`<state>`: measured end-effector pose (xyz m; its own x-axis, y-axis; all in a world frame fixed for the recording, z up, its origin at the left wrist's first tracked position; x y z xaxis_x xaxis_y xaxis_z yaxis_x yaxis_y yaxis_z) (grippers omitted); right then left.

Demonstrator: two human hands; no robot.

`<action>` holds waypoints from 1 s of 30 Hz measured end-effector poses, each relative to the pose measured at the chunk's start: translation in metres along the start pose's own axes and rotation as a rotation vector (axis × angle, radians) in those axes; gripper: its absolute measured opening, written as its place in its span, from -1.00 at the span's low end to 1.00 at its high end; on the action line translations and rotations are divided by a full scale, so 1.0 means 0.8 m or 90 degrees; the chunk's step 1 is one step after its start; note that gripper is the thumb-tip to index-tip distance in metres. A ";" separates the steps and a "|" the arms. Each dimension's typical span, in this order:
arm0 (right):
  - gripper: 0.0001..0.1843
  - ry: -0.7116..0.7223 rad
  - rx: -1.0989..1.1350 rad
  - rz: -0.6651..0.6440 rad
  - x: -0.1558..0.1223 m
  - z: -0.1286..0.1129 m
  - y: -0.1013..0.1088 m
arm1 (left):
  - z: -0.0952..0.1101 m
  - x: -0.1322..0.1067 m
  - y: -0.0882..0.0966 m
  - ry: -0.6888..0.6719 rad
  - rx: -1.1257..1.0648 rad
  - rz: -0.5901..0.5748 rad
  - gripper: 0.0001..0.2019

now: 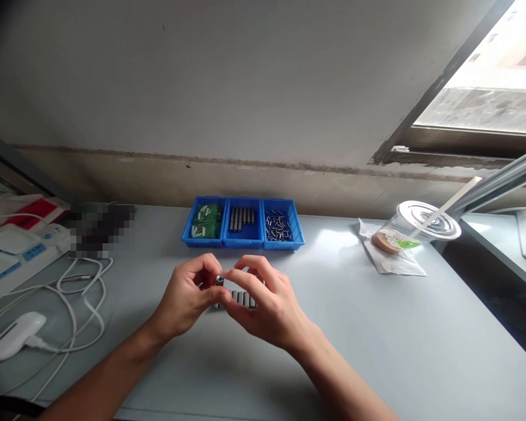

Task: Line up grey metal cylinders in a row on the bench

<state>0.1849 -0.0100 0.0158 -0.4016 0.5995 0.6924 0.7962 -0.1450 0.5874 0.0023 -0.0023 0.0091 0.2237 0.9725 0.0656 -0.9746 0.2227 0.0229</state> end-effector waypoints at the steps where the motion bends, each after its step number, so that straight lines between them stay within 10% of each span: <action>1: -0.61 0.004 -0.007 0.001 0.001 0.000 0.000 | -0.003 0.000 -0.001 0.035 -0.030 -0.016 -0.48; 9: -0.70 -0.008 0.067 -0.047 0.024 0.004 0.013 | -0.009 0.002 -0.005 0.078 -0.118 -0.012 -0.48; 17: -0.72 -0.242 -0.300 -0.354 0.126 0.119 0.022 | -0.008 0.011 0.010 0.085 -0.063 0.060 -0.56; 23: -0.75 -0.154 -0.432 -0.565 0.162 0.147 -0.009 | -0.012 0.017 0.016 0.081 -0.017 0.054 -0.59; 30: -0.87 -0.107 -0.430 -0.589 0.161 0.148 -0.013 | -0.003 0.014 0.015 0.064 0.030 0.028 -0.59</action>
<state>0.1785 0.1618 0.0498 -0.5996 0.7854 -0.1537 -0.1946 0.0432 0.9799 -0.0066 0.0111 0.0079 0.1767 0.9837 -0.0331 -0.9815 0.1786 0.0693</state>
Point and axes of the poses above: each hand's wrist, its own x-axis towards the middle knuckle, its own y-axis out of the back of the hand, z = x × y, the point moved 2 cm from there along x, towards the middle knuckle
